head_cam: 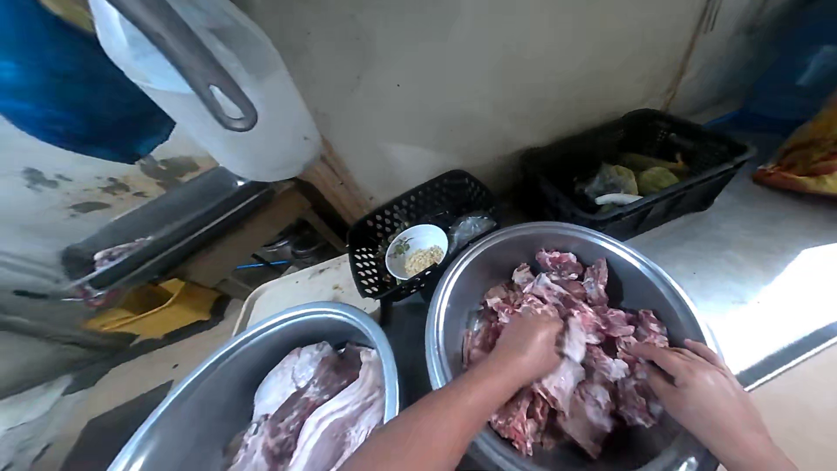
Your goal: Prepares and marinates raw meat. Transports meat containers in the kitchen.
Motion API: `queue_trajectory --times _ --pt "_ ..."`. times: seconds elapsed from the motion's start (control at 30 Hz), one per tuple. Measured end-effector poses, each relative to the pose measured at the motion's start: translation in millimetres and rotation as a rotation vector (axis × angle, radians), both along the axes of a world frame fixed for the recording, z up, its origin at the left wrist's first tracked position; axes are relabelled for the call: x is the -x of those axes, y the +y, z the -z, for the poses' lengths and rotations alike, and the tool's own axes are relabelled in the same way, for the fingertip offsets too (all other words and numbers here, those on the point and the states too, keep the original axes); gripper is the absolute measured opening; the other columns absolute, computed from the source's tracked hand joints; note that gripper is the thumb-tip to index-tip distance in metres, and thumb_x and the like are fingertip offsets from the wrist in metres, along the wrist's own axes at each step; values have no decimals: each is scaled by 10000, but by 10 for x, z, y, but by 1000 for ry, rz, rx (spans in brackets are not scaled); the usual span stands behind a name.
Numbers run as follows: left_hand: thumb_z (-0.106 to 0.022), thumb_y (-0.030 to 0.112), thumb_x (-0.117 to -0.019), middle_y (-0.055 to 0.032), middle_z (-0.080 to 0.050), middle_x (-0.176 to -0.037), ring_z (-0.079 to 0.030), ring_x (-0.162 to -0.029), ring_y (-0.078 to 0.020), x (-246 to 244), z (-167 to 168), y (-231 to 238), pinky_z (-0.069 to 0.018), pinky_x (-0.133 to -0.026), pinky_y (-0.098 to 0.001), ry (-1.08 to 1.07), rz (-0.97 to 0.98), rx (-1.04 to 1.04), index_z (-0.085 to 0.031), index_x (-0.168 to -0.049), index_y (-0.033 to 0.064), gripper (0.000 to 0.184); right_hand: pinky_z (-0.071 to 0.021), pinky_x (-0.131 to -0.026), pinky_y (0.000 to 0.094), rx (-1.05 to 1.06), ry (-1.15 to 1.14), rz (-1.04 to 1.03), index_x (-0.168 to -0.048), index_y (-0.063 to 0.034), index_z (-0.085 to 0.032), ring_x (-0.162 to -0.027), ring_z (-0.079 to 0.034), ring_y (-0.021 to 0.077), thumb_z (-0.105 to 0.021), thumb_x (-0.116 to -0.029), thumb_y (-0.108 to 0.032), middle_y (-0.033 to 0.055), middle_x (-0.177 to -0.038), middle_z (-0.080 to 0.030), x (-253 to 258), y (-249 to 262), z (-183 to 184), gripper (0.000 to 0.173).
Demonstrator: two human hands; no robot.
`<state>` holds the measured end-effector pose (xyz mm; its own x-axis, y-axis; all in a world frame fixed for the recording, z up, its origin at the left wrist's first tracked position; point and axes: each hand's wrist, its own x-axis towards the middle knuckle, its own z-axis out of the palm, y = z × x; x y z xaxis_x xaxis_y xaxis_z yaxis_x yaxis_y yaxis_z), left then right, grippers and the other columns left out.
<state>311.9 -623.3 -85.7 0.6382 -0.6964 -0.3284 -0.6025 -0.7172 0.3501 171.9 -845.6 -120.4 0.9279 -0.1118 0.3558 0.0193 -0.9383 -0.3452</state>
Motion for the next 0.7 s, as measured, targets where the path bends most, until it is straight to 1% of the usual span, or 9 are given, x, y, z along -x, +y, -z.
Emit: queue_trajectory --times 0.1,0.17,0.23,0.3,0.37,0.47,0.57,0.6,0.7 --pt "-728 296 -884 -165 -634 -1335 -552 -1301 -376 288 -60 91 -424 -1069 -633 130 173 -13 -631 -1328 61 511 -452 -1066 619 -4 12 -5 -1015 -138 -803 -932 -758 293 -581 -913 -155 67 -957 -789 2 -4 -7 244" --pt "-711 422 -940 -202 -602 -1382 -551 -1320 -371 245 -91 107 -427 -1092 -611 289 216 -37 -609 -1364 21 593 -447 -1076 614 -5 17 -6 -1023 -149 -806 -938 -757 288 -577 -922 -159 61 -963 -790 10 -10 15 251" --pt "-659 396 -988 -210 -596 -1398 -551 -1330 -345 14 -211 48 -408 -1131 -561 339 119 54 -610 -1377 15 546 -438 -1081 620 -12 20 -10 -1028 -147 -805 -946 -757 293 -576 -923 -160 66 -973 -790 9 -9 8 252" --pt "-586 333 -1040 -190 -635 -1351 -592 -1282 -314 -337 -285 -82 -431 -1115 -525 318 -85 175 -650 -1344 34 432 -442 -1074 623 -13 13 -4 -1016 -148 -807 -938 -758 294 -578 -911 -159 66 -960 -790 5 0 -4 252" --pt "-549 329 -1064 -195 -664 -1293 -627 -1219 -326 -716 -159 -220 -463 -1068 -536 263 -257 230 -664 -1310 34 400 -450 -1072 616 -8 12 7 -1008 -154 -808 -931 -758 280 -582 -906 -158 54 -953 -790 7 10 -10 247" --pt "-562 400 -1044 -260 -614 -1332 -586 -1261 -390 -1194 257 -405 -444 -1072 -581 281 -430 196 -616 -1334 -23 515 -448 -1085 601 -10 28 14 -1020 -166 -808 -953 -757 262 -594 -916 -180 37 -976 -791 3 -3 -8 239" --pt "-566 438 -1023 -241 -638 -1297 -608 -1228 -373 -1354 546 -640 -463 -1050 -575 308 -499 139 -654 -1285 -3 521 -473 -1069 569 8 2 24 -1006 -167 -805 -943 -759 241 -583 -915 -191 19 -953 -792 4 -9 6 241" --pt "-577 463 -1009 -233 -659 -1253 -630 -1187 -368 -1372 606 -719 -484 -1021 -573 313 -508 127 -668 -1257 9 525 -472 -1072 562 5 4 28 -1008 -169 -805 -948 -758 235 -576 -917 -191 14 -956 -791 9 -10 10 247" --pt "-627 498 -964 -241 -660 -1235 -634 -1167 -373 -1382 594 -878 -484 -1002 -584 363 -570 70 -674 -1238 9 562 -449 -1109 539 -12 45 45 -1026 -179 -804 -986 -752 214 -576 -935 -188 -1 -986 -792 13 0 -32 246"
